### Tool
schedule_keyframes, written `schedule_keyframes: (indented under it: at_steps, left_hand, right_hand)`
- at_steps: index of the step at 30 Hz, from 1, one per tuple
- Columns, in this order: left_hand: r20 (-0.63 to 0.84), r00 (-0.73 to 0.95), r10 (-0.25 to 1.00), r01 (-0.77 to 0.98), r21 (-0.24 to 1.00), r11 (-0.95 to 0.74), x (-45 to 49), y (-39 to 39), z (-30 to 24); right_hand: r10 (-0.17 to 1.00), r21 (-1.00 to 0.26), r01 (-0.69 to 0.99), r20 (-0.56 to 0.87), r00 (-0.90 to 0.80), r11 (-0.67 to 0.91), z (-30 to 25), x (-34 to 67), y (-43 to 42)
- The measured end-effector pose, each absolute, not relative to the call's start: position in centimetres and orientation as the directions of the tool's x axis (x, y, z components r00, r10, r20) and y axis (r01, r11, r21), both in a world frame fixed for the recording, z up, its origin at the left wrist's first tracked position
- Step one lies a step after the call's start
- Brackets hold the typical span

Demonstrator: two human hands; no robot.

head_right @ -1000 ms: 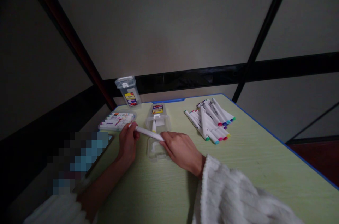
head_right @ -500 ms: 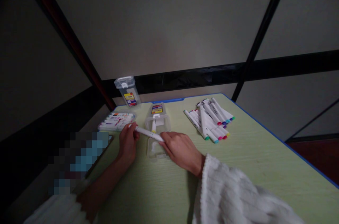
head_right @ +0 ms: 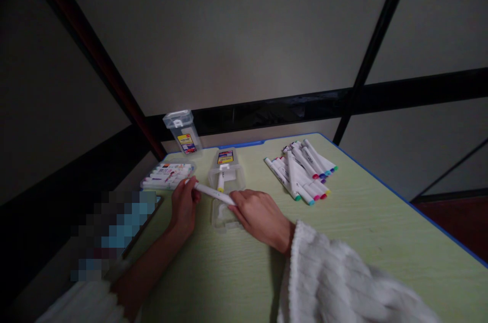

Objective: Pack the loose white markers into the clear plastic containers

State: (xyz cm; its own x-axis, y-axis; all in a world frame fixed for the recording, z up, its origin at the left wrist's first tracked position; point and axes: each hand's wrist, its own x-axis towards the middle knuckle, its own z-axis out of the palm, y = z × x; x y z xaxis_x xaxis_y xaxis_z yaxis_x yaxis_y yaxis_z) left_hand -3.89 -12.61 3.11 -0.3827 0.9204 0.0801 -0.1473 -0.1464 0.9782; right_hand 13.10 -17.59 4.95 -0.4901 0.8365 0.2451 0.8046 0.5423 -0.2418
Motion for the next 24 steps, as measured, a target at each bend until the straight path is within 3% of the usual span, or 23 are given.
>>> schedule_keyframes:
  at_steps: [24]
  left_hand:
    - [0.069,-0.370,0.927,-0.144,0.981,-0.130,-3.86,-12.63,3.16]
  right_hand:
    - [0.828,-0.220,0.804,0.258,-0.498,0.552,4.72,13.05,-17.51]
